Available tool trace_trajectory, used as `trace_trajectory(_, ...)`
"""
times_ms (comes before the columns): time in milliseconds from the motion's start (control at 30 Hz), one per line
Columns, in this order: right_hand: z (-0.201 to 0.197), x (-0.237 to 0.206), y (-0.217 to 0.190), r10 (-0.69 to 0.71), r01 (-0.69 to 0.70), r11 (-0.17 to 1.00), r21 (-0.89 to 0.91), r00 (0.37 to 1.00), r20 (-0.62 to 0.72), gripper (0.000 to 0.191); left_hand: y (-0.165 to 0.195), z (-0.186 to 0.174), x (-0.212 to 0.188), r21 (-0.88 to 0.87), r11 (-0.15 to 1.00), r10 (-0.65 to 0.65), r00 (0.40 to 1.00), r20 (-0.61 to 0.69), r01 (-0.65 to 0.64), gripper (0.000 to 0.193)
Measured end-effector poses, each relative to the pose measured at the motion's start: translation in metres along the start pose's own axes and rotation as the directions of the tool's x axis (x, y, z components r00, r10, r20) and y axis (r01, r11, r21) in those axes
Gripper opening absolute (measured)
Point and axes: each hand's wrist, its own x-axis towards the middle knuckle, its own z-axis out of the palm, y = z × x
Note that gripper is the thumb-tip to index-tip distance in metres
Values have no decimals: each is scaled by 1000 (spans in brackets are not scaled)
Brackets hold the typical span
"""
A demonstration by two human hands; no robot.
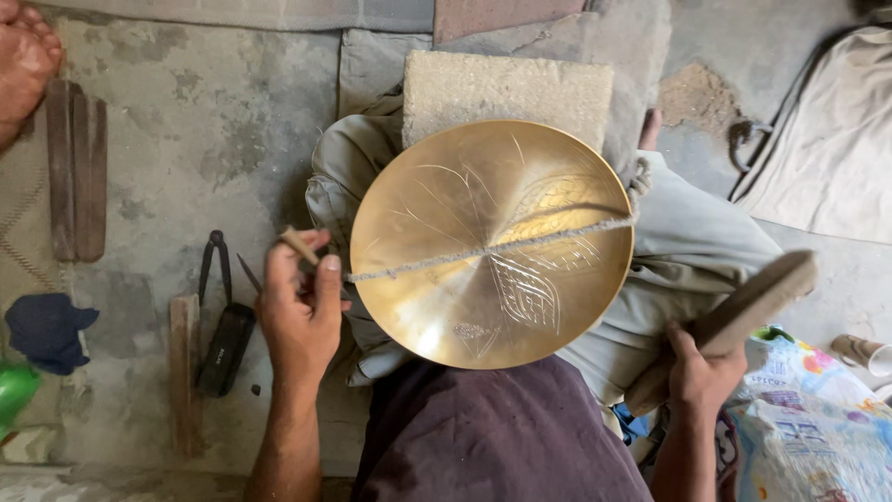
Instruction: The person sits on the floor with a brass plate on their lap and engraves a decorative pattern into it, holding a chisel-like punch against the metal and striking it with a wooden mallet. They reposition the punch repeatedly to work across the leaf design on the plate surface.
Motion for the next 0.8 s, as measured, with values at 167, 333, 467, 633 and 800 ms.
trace_trajectory(167, -8, 2, -13, 61, -61, 998, 21, 998, 18, 33, -14, 0, -9, -99, 995, 12, 994, 108, -1, 41)
trace_trajectory(333, -16, -20, -21, -12, 10, 997, 81, 1000, 28, 34, -17, -13, -22, -5, 999, -32, 981, 193, 33, 40)
trace_trajectory(467, -19, -34, -20, -2, -1, 990, 138, 1000, 23, 35, -13, -28, -42, 416, 908, -83, 949, 303, -53, 33)
trace_trajectory(633, -21, -36, -18, -27, 26, 997, 70, 1000, 15, 33, 2, -32, -63, 232, 905, 328, 933, 148, -356, 32)
trace_trajectory(800, -20, -33, -15, -26, 25, 997, 79, 1000, 16, 32, 23, -26, -65, 52, 994, 99, 994, -54, -96, 26)
